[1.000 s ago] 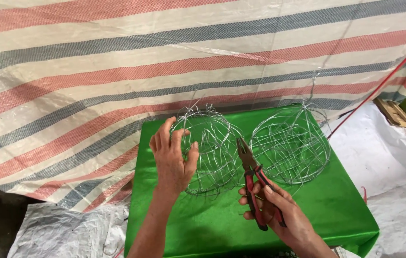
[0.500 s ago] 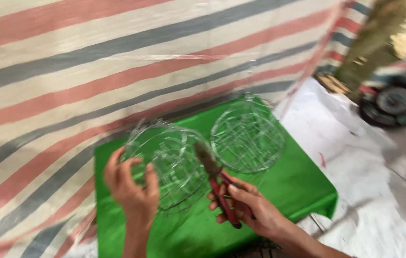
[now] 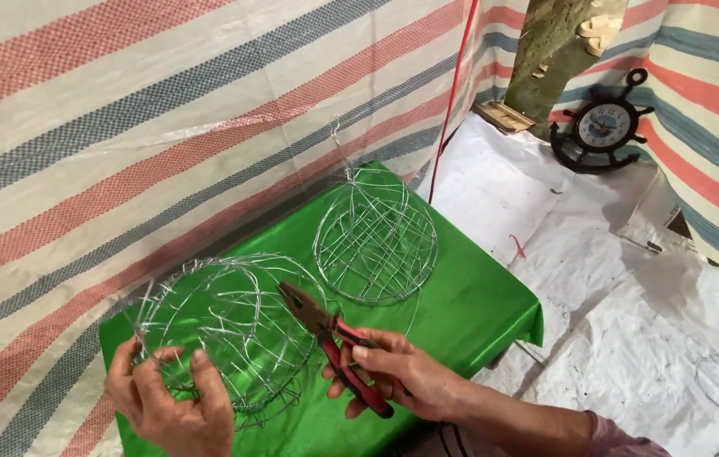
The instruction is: Assembling and shaping wire mesh structures using pliers to cut and trim wires.
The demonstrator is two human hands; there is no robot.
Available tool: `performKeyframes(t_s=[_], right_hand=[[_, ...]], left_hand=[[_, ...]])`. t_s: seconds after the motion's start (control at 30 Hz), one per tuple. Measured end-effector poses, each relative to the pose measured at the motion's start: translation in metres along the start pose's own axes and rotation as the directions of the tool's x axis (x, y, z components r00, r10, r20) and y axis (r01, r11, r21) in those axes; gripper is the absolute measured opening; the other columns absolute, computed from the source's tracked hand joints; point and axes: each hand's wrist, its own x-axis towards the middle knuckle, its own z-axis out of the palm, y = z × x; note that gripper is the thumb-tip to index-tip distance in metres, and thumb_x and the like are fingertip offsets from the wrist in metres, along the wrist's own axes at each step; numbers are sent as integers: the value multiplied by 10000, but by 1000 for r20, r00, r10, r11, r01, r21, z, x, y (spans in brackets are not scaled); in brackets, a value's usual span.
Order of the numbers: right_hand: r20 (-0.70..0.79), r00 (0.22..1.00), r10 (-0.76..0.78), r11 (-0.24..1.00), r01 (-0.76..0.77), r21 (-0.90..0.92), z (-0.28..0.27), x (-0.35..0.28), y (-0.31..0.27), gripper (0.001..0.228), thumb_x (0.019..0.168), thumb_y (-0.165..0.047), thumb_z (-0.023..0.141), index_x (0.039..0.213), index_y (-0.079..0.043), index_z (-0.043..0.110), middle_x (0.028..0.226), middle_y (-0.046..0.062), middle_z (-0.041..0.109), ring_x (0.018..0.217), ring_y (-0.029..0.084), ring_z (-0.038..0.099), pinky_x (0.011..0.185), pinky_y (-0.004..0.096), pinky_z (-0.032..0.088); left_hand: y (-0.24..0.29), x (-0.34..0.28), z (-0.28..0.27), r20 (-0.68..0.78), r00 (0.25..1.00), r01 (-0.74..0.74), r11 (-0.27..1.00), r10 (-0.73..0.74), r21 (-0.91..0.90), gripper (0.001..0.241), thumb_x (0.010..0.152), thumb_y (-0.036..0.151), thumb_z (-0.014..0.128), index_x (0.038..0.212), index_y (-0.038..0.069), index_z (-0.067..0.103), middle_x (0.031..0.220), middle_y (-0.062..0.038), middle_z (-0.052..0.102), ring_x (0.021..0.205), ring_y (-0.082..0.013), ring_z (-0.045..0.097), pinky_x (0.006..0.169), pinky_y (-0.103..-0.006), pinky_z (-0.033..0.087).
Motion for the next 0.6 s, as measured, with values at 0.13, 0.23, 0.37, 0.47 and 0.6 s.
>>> performKeyframes(t_s=[0.13,0.23,0.37,0.47,0.6], right_hand=[[-6,999,-36,999,35,-25,-8,1,-1,440,979,-186,652,1358,28,592,1177,233,715,1006,327,745,716,444,674],[-25,993,-120,971,112,-210,-14,-1,3,362,952,-226,684,1242,-14,641,1128,157,737,972,274,763,679,388,671],[53,948,-315,813,298,-501,-25,-6,9,303,979,-237,658,1209,-39,651,1167,121,718,1000,224,757,685,306,676],[-2,958,-287,868,259,-422,-21,-11,0,345,969,-221,656,1244,-13,660,1136,129,731,985,240,762,676,338,672],[-50,977,-209,938,185,-294,-24,-13,-1,365,954,-222,648,1242,1,647,1131,186,761,955,276,774,707,380,666]], left_hand=[[9,-4,-4,-24,998,-58,998,59,7,217,928,110,674,989,-84,601,1406,-288,531,1116,-367,573,724,-421,496],[8,-6,-4,-6,998,-64,997,64,52,220,969,151,647,1025,-57,601,1410,-292,522,1205,-407,557,772,-452,527],[14,5,-12,95,994,46,992,-58,120,241,1027,160,602,1076,-75,617,1490,-333,491,1352,-452,498,904,-562,556],[12,11,-9,127,978,148,980,-165,135,250,1014,186,613,1168,-11,598,1562,-292,482,1441,-462,406,989,-664,473],[10,17,4,98,990,87,991,-97,105,339,1037,244,588,1237,-31,584,1533,-303,453,1356,-454,451,994,-640,459]])
